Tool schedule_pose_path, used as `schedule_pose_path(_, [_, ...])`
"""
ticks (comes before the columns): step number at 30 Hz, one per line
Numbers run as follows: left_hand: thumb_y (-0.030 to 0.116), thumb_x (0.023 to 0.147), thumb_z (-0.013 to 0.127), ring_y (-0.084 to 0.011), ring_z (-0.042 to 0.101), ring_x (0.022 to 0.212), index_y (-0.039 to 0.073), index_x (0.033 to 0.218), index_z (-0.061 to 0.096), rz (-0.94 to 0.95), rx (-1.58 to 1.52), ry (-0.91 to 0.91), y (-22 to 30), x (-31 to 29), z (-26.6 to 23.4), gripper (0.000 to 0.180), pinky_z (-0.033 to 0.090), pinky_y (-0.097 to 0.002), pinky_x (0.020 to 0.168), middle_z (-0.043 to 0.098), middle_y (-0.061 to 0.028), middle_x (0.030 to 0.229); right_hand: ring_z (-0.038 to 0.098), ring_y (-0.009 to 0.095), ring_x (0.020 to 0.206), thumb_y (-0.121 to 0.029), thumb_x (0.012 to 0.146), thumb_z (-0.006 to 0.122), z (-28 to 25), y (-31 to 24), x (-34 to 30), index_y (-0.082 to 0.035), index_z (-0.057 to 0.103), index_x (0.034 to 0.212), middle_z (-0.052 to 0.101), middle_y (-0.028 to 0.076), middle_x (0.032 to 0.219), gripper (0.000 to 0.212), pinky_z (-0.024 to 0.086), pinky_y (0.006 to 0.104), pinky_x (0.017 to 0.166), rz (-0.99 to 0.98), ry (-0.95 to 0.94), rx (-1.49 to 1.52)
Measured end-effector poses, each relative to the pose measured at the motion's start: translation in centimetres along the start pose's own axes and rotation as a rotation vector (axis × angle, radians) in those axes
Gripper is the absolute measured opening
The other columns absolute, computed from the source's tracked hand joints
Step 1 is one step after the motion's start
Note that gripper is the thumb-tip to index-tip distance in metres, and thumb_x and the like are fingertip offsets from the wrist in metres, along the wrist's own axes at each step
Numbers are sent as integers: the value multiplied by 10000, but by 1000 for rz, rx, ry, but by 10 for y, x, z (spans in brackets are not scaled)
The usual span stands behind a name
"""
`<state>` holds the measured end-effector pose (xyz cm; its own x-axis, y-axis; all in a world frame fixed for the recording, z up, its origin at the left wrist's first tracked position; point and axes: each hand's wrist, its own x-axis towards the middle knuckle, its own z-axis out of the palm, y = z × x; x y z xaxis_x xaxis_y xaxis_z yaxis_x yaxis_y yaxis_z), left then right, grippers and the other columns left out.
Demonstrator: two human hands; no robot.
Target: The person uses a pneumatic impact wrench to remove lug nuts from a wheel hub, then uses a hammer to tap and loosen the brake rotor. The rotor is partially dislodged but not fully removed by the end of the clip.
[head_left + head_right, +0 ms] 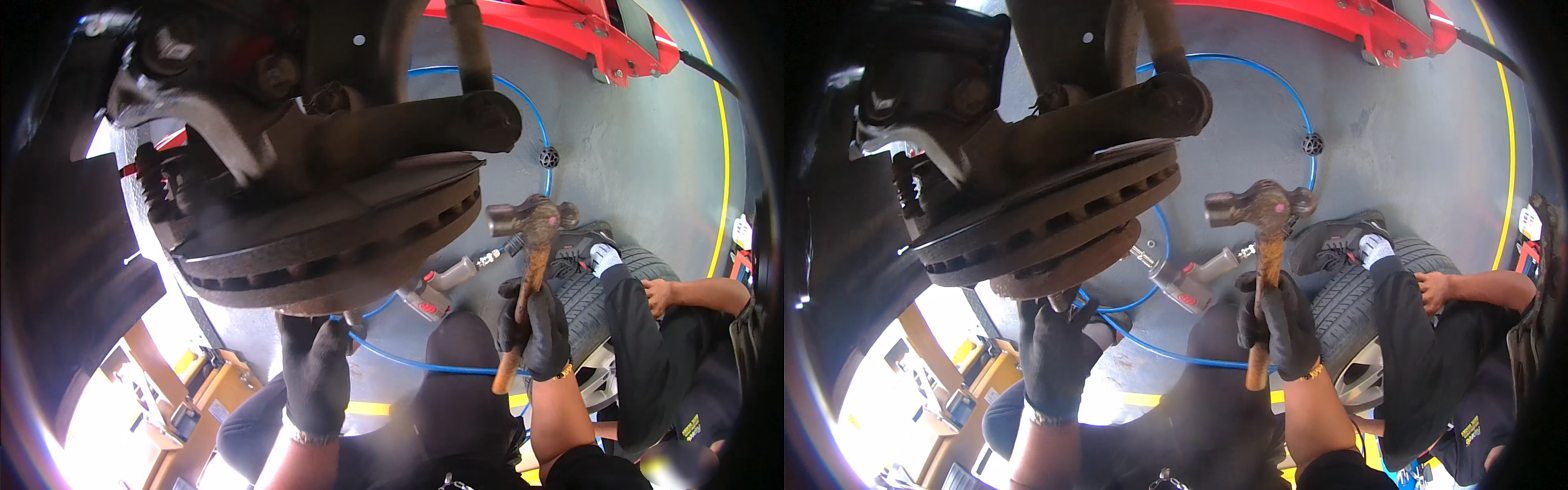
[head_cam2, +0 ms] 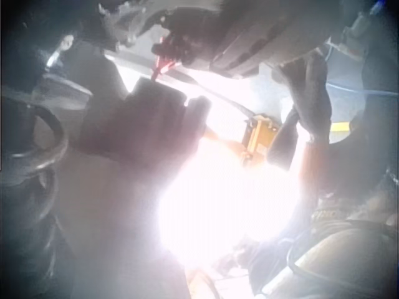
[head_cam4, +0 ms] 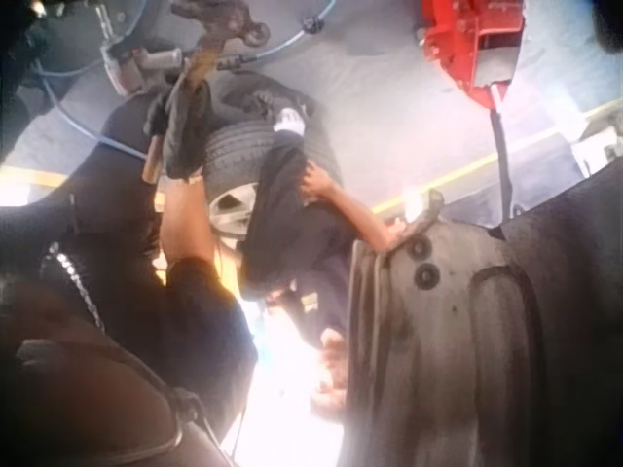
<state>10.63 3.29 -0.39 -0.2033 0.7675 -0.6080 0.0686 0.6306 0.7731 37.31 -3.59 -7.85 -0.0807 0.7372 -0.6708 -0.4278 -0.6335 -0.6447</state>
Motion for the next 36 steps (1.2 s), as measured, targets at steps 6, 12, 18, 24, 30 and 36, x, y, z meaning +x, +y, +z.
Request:
schedule_pose_path(6, [199,957,722,-289,533,1339,93,1459,426,-54,-344,-230,-2,11,6,592,434,-520,1145,472,-137,1494,529,157,536,-344,1046,512,7,-12,-12,-3,517,1311,577,84,684,432,467,277,562,-5,-7,-42])
schedule_pose_path(12, [168,1006,632,-300,421,1441,149,1538,356,69,-396,-246,-2,12,36,599,309,-543,1224,378,-112,1592,521,176,472,-268,1015,555,17,-6,-29,-52,434,1434,541,70,641,486,459,316,461,132,-93,542])
schedule_pose_path(18, [135,994,625,-295,401,1454,143,1549,350,298,-54,-244,-17,17,33,620,299,-519,1229,385,-105,1592,530,185,485,-163,1001,567,21,22,-29,-92,479,1213,526,74,658,240,455,315,463,56,50,161])
schedule_pose_path(24, [206,924,687,-295,361,1476,149,1551,361,211,-687,-241,-16,18,53,709,240,-513,1243,404,-91,1584,491,176,442,-112,966,593,46,-10,-31,-114,499,1053,487,52,610,129,434,343,429,312,-54,386])
schedule_pose_path(30, [223,895,690,-287,362,1474,128,1543,379,170,-484,-88,-27,18,54,725,234,-502,1239,424,-85,1574,454,171,429,-140,964,556,52,2,-13,-89,509,924,473,55,571,80,403,332,398,-205,120,437])
schedule_pose_path(36, [214,922,651,-286,385,1461,120,1542,389,175,-342,-97,-34,11,50,680,247,-501,1226,427,-78,1578,550,128,533,-271,999,608,64,13,-22,-101,562,857,564,22,628,226,451,304,514,162,56,-115])
